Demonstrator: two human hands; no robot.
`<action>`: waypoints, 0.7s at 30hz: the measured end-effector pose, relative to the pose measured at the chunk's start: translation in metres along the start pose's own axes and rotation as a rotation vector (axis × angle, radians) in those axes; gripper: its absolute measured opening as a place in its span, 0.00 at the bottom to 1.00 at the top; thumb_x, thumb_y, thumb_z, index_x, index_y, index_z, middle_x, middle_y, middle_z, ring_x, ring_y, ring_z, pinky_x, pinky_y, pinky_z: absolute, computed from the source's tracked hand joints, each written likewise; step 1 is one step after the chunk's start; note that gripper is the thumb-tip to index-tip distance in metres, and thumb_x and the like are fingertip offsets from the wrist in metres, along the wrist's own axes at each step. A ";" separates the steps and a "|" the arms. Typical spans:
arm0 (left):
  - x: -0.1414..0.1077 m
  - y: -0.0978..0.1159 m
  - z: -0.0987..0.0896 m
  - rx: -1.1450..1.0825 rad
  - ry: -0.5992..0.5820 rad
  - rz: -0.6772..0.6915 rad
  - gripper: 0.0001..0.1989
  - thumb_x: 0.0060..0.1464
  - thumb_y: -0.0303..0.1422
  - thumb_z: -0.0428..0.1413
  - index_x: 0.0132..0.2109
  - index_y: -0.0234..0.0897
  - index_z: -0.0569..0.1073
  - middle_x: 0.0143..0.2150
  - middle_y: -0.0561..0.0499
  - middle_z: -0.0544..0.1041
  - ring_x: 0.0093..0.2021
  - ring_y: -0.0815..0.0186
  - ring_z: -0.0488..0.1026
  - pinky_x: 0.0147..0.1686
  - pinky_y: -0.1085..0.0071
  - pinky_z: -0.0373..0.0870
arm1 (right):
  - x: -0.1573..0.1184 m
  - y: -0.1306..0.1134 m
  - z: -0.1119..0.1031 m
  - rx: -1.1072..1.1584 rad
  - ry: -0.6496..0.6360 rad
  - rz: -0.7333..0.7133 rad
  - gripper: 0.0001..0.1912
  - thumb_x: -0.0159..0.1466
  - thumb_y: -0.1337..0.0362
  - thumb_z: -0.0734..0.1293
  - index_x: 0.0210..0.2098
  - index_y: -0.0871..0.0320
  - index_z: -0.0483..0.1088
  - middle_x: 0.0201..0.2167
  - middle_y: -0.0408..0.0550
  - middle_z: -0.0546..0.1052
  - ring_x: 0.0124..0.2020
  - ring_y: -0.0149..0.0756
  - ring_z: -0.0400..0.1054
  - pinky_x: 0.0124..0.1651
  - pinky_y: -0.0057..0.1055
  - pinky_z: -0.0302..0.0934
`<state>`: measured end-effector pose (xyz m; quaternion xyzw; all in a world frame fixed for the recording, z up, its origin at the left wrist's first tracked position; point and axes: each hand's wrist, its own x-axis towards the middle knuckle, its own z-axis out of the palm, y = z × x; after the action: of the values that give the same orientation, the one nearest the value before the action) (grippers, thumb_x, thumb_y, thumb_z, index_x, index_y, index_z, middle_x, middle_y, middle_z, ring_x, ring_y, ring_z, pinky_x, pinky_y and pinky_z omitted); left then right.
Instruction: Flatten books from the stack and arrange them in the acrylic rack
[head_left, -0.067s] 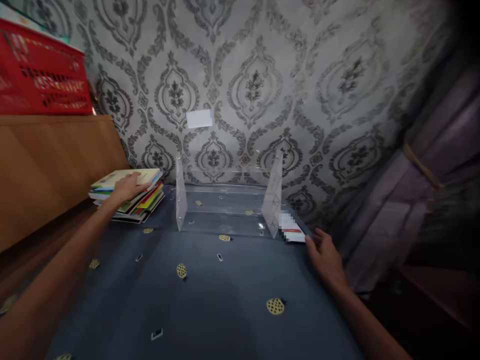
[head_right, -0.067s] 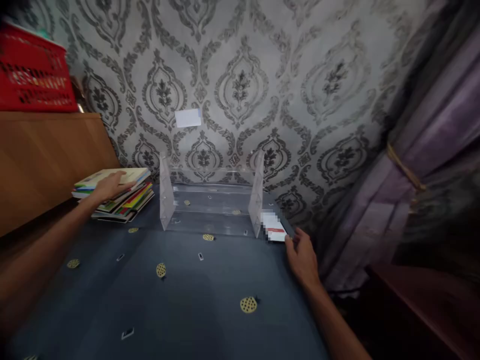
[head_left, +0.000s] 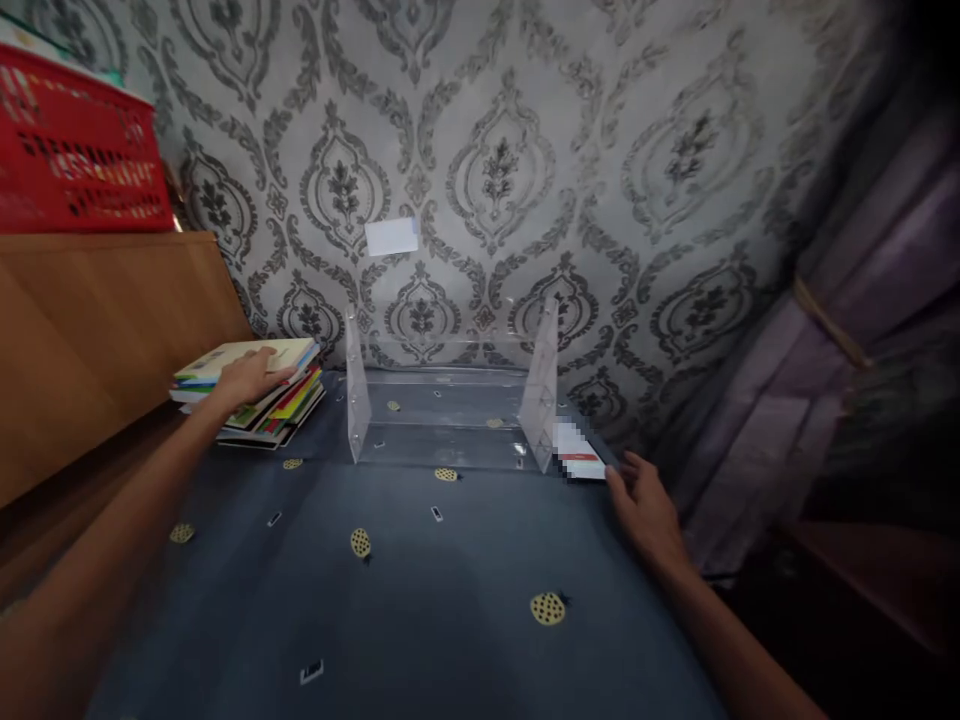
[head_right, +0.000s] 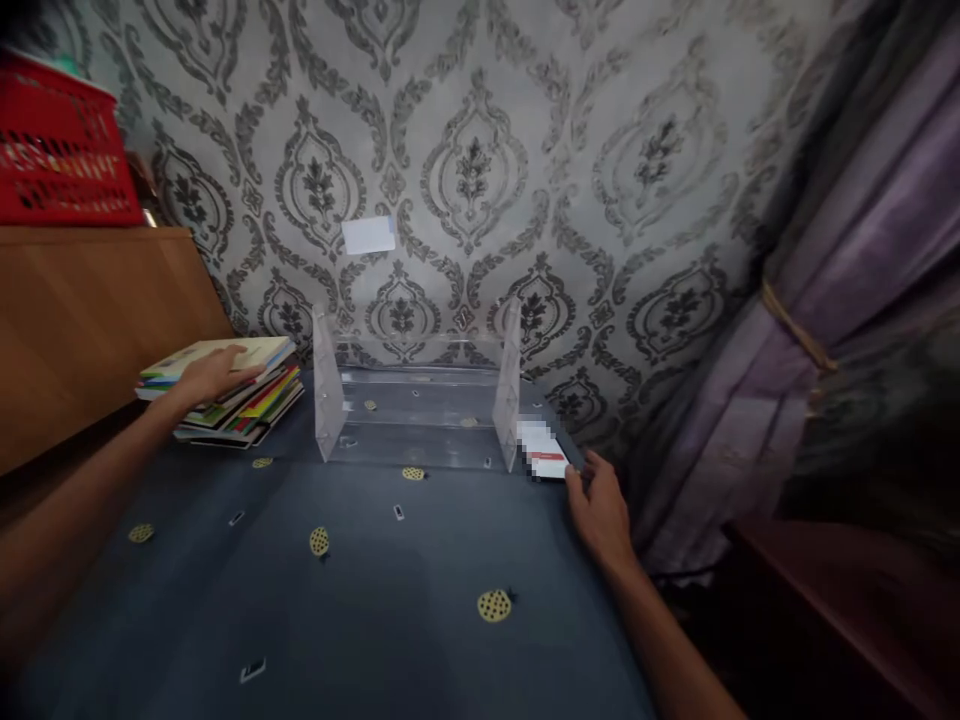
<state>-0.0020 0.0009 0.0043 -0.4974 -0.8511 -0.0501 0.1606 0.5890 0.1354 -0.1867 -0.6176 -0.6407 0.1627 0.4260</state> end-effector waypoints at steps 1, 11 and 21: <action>0.000 0.000 -0.002 0.057 -0.029 0.032 0.35 0.64 0.53 0.42 0.65 0.31 0.64 0.58 0.31 0.74 0.56 0.44 0.74 0.51 0.56 0.68 | 0.000 0.001 0.001 0.004 0.001 0.002 0.35 0.63 0.49 0.59 0.61 0.67 0.62 0.53 0.68 0.75 0.52 0.55 0.73 0.55 0.51 0.66; -0.019 0.005 -0.027 0.365 -0.100 0.262 0.26 0.70 0.40 0.36 0.64 0.29 0.63 0.51 0.32 0.79 0.50 0.46 0.78 0.48 0.55 0.71 | -0.001 0.006 0.003 0.017 0.034 -0.007 0.32 0.63 0.49 0.60 0.60 0.64 0.64 0.51 0.65 0.76 0.51 0.53 0.73 0.55 0.48 0.67; -0.042 -0.013 -0.027 0.396 -0.059 0.267 0.28 0.69 0.44 0.36 0.64 0.32 0.65 0.60 0.33 0.73 0.55 0.45 0.74 0.50 0.53 0.71 | 0.001 0.011 0.006 0.011 0.022 -0.018 0.33 0.64 0.50 0.61 0.61 0.66 0.63 0.50 0.65 0.76 0.50 0.53 0.73 0.55 0.49 0.66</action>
<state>0.0118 -0.0471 0.0173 -0.5656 -0.7752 0.1540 0.2354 0.5922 0.1402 -0.1980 -0.6113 -0.6405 0.1557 0.4379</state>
